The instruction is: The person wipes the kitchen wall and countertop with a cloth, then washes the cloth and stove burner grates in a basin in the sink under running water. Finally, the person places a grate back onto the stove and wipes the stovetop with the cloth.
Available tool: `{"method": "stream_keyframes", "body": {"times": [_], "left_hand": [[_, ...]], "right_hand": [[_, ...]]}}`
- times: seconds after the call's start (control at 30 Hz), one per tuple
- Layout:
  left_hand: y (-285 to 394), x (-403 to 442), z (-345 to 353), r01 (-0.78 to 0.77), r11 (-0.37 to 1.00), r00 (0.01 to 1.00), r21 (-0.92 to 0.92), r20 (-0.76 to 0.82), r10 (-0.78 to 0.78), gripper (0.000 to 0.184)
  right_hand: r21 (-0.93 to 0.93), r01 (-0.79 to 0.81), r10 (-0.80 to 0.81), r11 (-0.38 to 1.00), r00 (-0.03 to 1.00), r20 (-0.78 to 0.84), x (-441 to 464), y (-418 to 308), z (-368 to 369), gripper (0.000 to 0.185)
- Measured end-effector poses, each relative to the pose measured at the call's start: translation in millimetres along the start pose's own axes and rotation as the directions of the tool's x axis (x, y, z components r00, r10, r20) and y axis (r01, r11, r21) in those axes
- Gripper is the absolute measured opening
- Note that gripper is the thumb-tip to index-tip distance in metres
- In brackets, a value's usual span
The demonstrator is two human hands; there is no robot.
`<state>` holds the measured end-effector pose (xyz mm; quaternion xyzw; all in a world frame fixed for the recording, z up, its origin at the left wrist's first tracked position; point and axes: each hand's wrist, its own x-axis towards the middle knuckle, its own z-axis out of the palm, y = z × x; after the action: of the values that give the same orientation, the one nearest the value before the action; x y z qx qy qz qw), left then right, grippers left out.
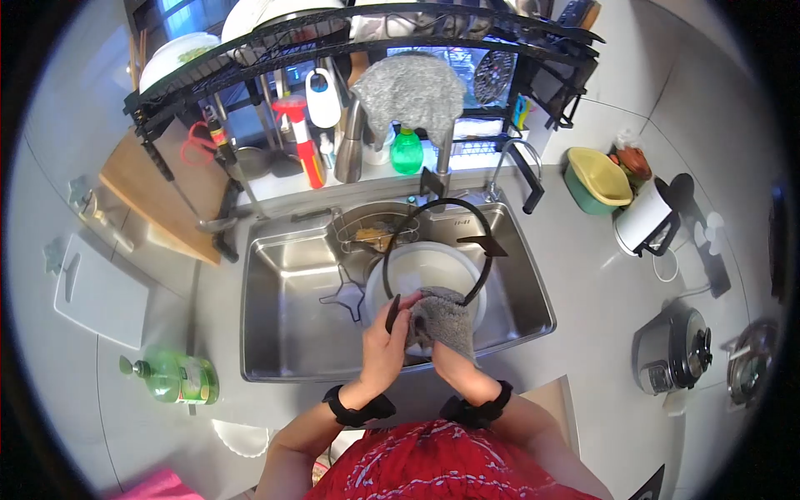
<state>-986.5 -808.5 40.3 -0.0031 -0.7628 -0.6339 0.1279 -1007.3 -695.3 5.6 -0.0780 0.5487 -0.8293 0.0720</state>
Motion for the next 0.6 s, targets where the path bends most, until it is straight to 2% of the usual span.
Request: {"method": "stream_keyframes", "body": {"times": [0.03,0.13,0.23,0.33,0.43,0.53,0.57,0.6], "left_hand": [[-6.4,0.6,4.0,-0.101,0.995,0.995,0.016,-0.024,0.101,0.027],[-0.8,-5.0,9.2,-0.07,0.996,0.994,0.06,-0.075,0.074,0.028],[-7.6,-3.1,9.3,-0.303,0.927,0.944,0.223,-0.064,0.324,0.027],[-7.5,-3.7,-1.7,-0.324,0.908,0.943,0.267,0.021,0.331,0.034],[10.7,-2.4,-18.6,-0.281,0.927,0.95,0.25,0.21,0.232,0.046],[-5.4,3.0,-41.5,-0.546,0.808,0.818,0.22,0.349,0.457,0.051],[-3.7,-1.8,-52.1,-0.487,0.821,0.865,0.299,0.298,0.404,0.044],[-8.5,-1.1,-56.6,-0.284,0.949,0.951,0.14,0.168,0.259,0.039]], "right_hand": [[0.156,-0.038,0.043,0.987,0.999,-0.032,1.7,7.6,2.4,0.029],[0.473,-0.08,0.147,0.878,0.983,-0.107,-3.2,40.3,19.2,0.03],[0.634,-0.254,0.325,0.731,0.946,0.004,-9.3,-1.7,34.2,0.028],[0.625,-0.25,0.375,0.74,0.924,-0.074,-6.3,-15.3,44.4,0.027],[0.534,-0.062,0.074,0.843,0.997,0.0,5.0,18.0,20.5,0.028],[0.565,-0.123,0.18,0.816,0.983,-0.046,9.0,-14.2,33.8,0.031],[0.541,-0.086,0.079,0.837,0.996,0.036,15.4,-14.3,30.2,0.033],[0.533,-0.079,0.087,0.843,0.996,0.011,17.2,-12.5,27.4,0.034]]}}
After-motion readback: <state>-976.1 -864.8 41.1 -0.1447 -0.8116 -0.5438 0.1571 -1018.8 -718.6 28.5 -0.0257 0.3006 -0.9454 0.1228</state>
